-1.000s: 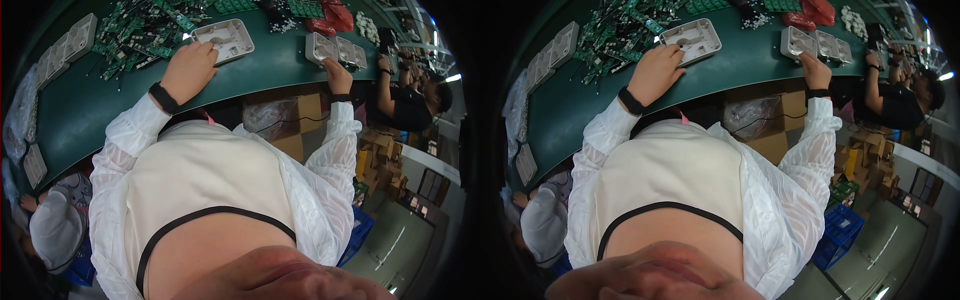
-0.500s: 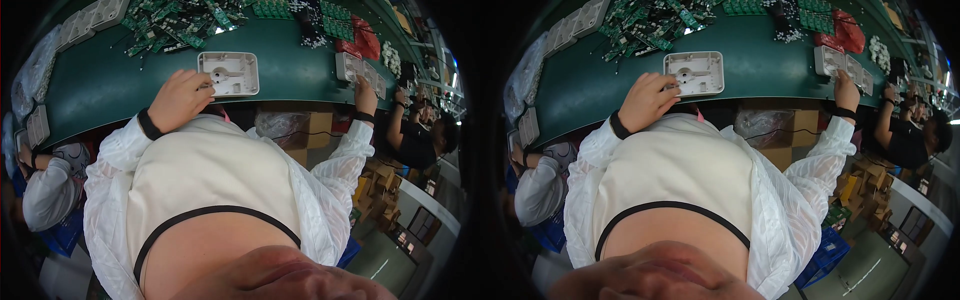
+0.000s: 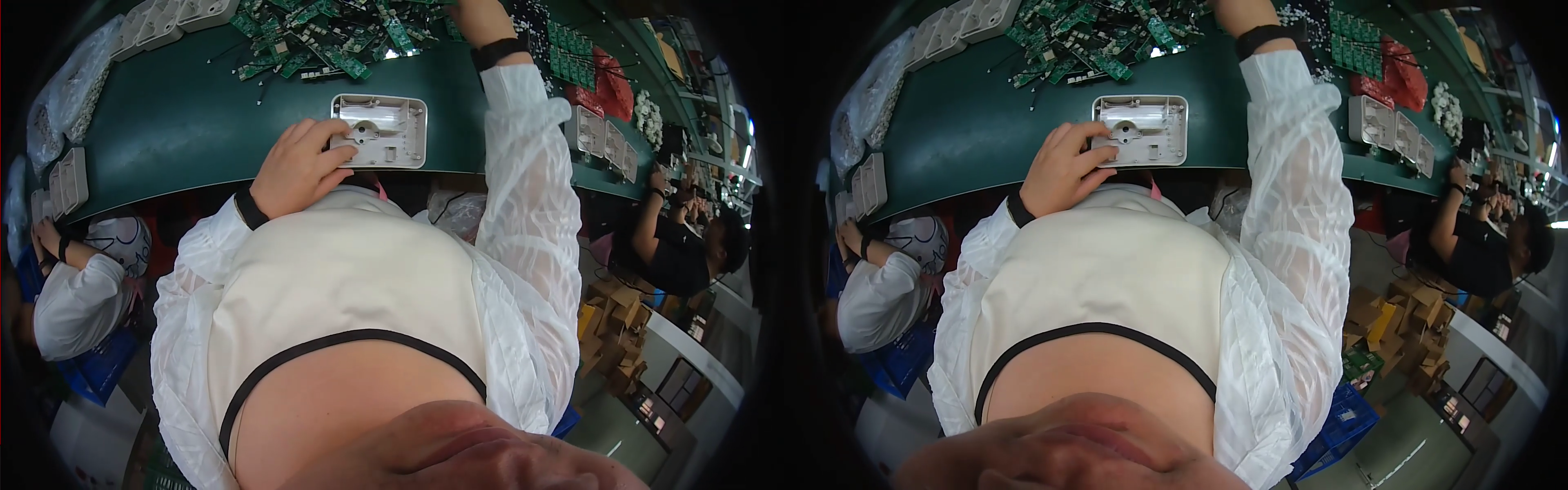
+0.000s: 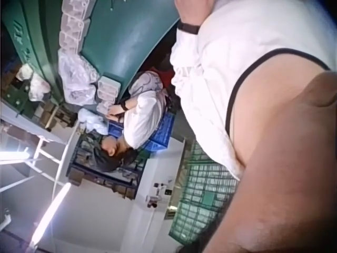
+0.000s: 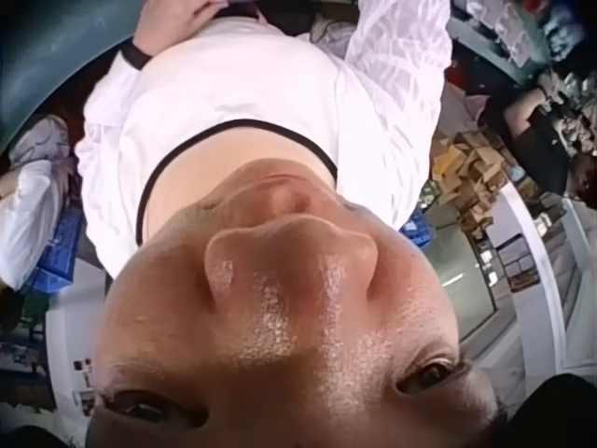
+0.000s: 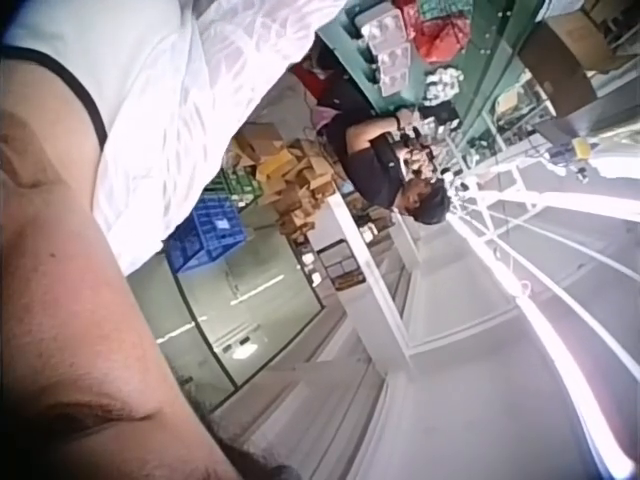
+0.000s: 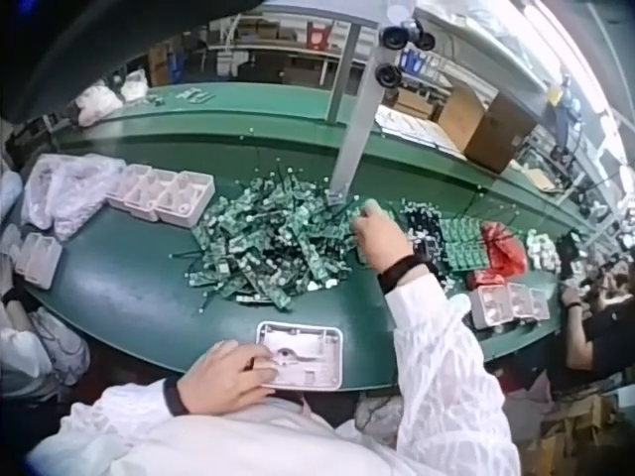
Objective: Assembling electronic devices by installing PCBs into plastic housings and connecting internal wires.
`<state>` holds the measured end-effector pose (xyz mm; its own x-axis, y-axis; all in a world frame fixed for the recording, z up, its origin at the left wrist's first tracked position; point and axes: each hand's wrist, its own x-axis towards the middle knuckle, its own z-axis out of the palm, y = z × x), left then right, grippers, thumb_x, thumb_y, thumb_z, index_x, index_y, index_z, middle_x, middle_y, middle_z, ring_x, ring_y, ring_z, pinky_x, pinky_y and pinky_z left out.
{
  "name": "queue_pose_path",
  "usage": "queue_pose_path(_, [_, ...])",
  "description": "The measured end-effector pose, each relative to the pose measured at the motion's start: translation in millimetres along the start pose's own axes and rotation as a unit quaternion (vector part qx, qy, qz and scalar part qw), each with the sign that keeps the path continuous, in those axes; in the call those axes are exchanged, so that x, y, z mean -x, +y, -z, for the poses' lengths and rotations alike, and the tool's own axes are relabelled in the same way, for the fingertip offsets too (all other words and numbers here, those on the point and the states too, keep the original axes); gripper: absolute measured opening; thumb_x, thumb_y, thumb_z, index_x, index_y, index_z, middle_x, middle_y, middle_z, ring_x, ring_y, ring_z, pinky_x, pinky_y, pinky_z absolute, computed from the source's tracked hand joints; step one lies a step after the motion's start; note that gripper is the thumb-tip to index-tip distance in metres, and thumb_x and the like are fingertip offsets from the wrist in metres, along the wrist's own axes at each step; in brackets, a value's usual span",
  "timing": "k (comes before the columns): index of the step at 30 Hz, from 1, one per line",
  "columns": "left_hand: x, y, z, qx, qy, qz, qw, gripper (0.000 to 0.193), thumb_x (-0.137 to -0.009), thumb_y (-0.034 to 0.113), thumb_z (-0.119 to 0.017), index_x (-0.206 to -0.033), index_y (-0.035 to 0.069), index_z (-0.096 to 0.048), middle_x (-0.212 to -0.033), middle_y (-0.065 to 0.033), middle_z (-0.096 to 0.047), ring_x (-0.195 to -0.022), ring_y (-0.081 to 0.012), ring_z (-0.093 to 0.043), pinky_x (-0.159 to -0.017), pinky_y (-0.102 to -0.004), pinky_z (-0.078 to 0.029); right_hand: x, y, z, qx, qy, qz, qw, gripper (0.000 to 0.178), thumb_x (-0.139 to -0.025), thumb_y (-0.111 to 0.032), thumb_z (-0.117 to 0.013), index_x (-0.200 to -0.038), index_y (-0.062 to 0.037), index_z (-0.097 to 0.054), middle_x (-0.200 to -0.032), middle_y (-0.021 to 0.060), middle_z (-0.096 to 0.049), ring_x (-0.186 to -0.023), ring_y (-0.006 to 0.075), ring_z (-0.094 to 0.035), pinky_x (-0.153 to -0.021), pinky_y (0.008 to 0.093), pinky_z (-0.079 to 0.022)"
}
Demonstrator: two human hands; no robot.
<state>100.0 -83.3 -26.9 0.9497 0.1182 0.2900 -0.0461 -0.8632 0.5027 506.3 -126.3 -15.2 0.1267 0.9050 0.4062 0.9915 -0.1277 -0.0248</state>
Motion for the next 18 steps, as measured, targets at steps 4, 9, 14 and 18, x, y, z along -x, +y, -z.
queue_pose_path(4, [1.2, -4.1, 0.5, 0.036, 0.058, 0.06, 0.996, 0.064, -0.076, 0.017, -0.086, -0.133, 0.01, -0.058, -0.137, -0.0161, -0.053, -0.123, -0.036, -0.054, -0.105, -0.0452, -0.045, -5.3, -22.1, 32.9, -0.089, -0.141, -0.023, 0.986, 0.025, -0.081, -0.008, -0.07, -0.106, -0.0039, -0.07, -0.1, 0.0195, -0.064, -0.093, 0.0377, -0.064, -0.079, 0.0432, -0.054])
queue_pose_path(9, [-7.4, -13.2, -6.1, 0.143, 0.048, 0.079, 0.985, 0.095, -0.07, 0.017, -0.089, -0.151, 0.007, -0.04, -0.143, -0.0207, -0.047, -0.134, -0.0412, -0.048, -0.115, -0.0478, -0.039, 50.8, -1.6, 56.3, -0.547, -0.194, -0.268, 0.769, 0.024, -0.101, -0.017, -0.067, -0.117, 0.001, -0.068, -0.112, 0.0096, -0.07, -0.099, 0.0147, -0.069, -0.077, 0.0298, -0.056])
queue_pose_path(14, [-8.7, -17.8, -14.0, 0.178, 0.07, 0.119, 0.974, 0.103, -0.067, 0.019, -0.091, -0.153, 0.004, -0.035, -0.146, -0.021, -0.045, -0.136, -0.0419, -0.047, -0.115, -0.0469, -0.039, 92.8, -96.0, 39.6, -0.675, -0.069, -0.278, 0.68, 0.017, -0.1, -0.011, -0.067, -0.111, 0.0007, -0.069, -0.112, 0.0092, -0.07, -0.097, 0.0166, -0.068, -0.079, 0.0289, -0.055])
queue_pose_path(18, [-11.8, -15.7, -13.2, 0.179, 0.073, 0.119, 0.974, 0.108, -0.064, 0.023, -0.093, -0.153, 0.005, -0.036, -0.149, -0.0211, -0.044, -0.137, -0.0404, -0.047, -0.114, -0.0447, -0.042, 135.1, -145.2, 46.4, -0.759, 0.043, -0.276, 0.588, 0.012, -0.098, -0.007, -0.068, -0.107, 0.0005, -0.07, -0.113, 0.0089, -0.07, -0.096, 0.0182, -0.068, -0.08, 0.0282, -0.054])
